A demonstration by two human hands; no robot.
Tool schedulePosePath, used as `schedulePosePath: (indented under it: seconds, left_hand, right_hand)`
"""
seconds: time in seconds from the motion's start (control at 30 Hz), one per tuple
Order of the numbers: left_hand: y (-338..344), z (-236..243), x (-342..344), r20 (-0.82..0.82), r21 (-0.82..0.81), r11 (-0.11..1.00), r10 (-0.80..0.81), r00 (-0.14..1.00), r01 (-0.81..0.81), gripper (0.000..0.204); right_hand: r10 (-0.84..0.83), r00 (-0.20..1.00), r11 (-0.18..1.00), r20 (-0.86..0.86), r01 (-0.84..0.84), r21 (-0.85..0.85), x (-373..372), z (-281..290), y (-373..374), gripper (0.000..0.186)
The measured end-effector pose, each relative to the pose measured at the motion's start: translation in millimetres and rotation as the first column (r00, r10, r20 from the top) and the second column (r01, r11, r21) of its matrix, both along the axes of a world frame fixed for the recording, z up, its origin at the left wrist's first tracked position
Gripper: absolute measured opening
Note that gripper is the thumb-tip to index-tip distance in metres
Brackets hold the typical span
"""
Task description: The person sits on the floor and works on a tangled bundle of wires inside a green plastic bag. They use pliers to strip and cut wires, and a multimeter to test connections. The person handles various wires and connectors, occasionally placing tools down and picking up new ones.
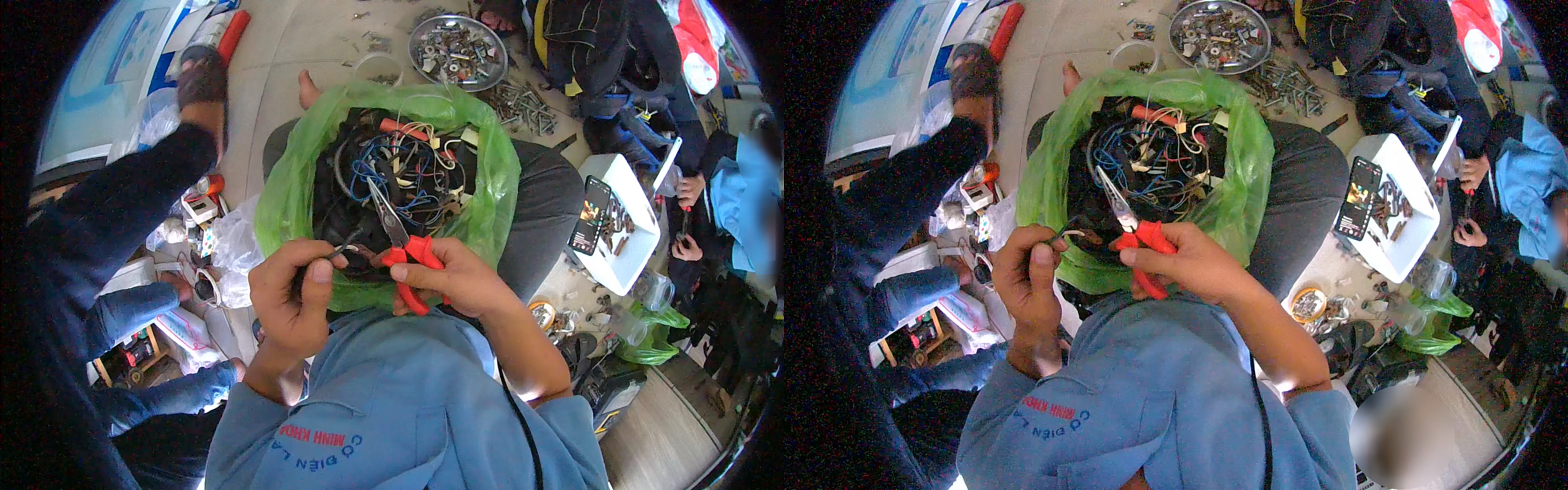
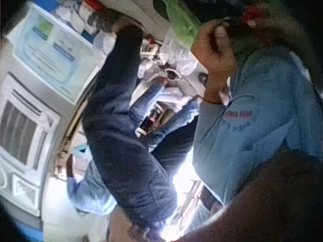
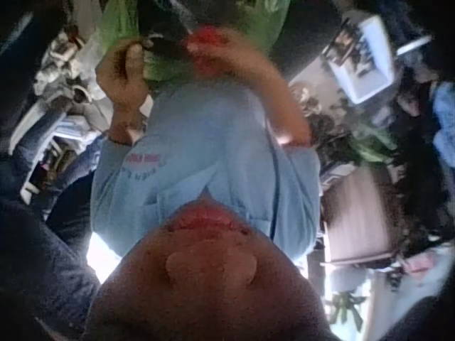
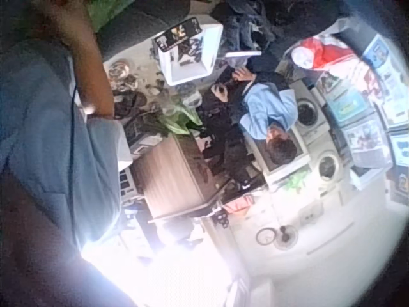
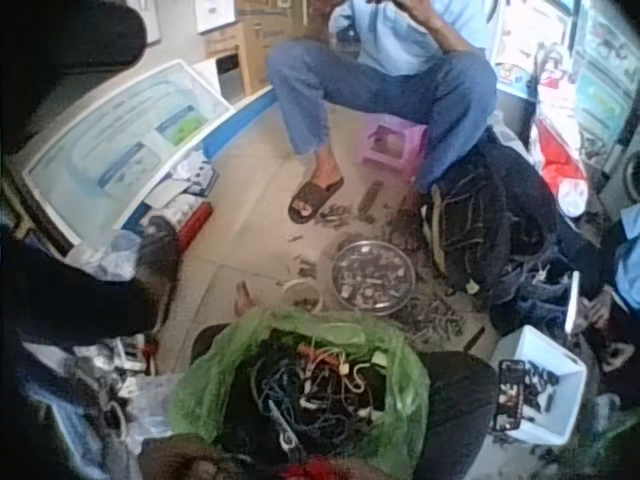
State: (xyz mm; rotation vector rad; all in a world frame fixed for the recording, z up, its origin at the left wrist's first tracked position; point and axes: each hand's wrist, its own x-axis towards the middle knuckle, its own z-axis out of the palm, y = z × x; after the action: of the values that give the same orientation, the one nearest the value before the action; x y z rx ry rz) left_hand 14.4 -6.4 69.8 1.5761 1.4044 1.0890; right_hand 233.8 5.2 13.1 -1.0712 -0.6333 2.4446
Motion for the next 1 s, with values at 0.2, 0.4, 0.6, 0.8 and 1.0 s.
schedulePosePath:
  seconds: [0.2,0.4,0.6,0.8,1.0]
  left_hand:
    - [-1,-1,-4,0.055,-0.049,0.998,0.034,0.998,-0.031,0.016]
    - [-6,-5,-10,0.106,-0.055,0.993,0.106,0.989,-0.1,0.018]
    - [-8,-5,-14,0.146,-0.144,0.987,0.092,0.985,-0.071,0.025]
    - [7,2,12,0.321,-0.24,0.934,-0.182,0.93,0.266,0.023]
    - [7,-4,25,0.244,-0.16,0.941,-0.254,0.936,0.297,0.021]
  right_hand:
    - [0.044,0.996,0.999,-0.076,-0.044,-0.01,-2,9,-3,0.04]
    - [0.15,0.949,0.988,-0.278,-0.137,0.064,-1,1,-13,0.037]
    - [-0.055,0.98,0.905,0.191,-0.031,0.423,51,29,-39,0.032]
    - [-0.645,0.366,0.759,0.671,0.201,0.62,119,-18,-35,0.041]
    - [-0.724,0.552,0.687,0.412,0.534,0.493,141,-32,-40,0.044]
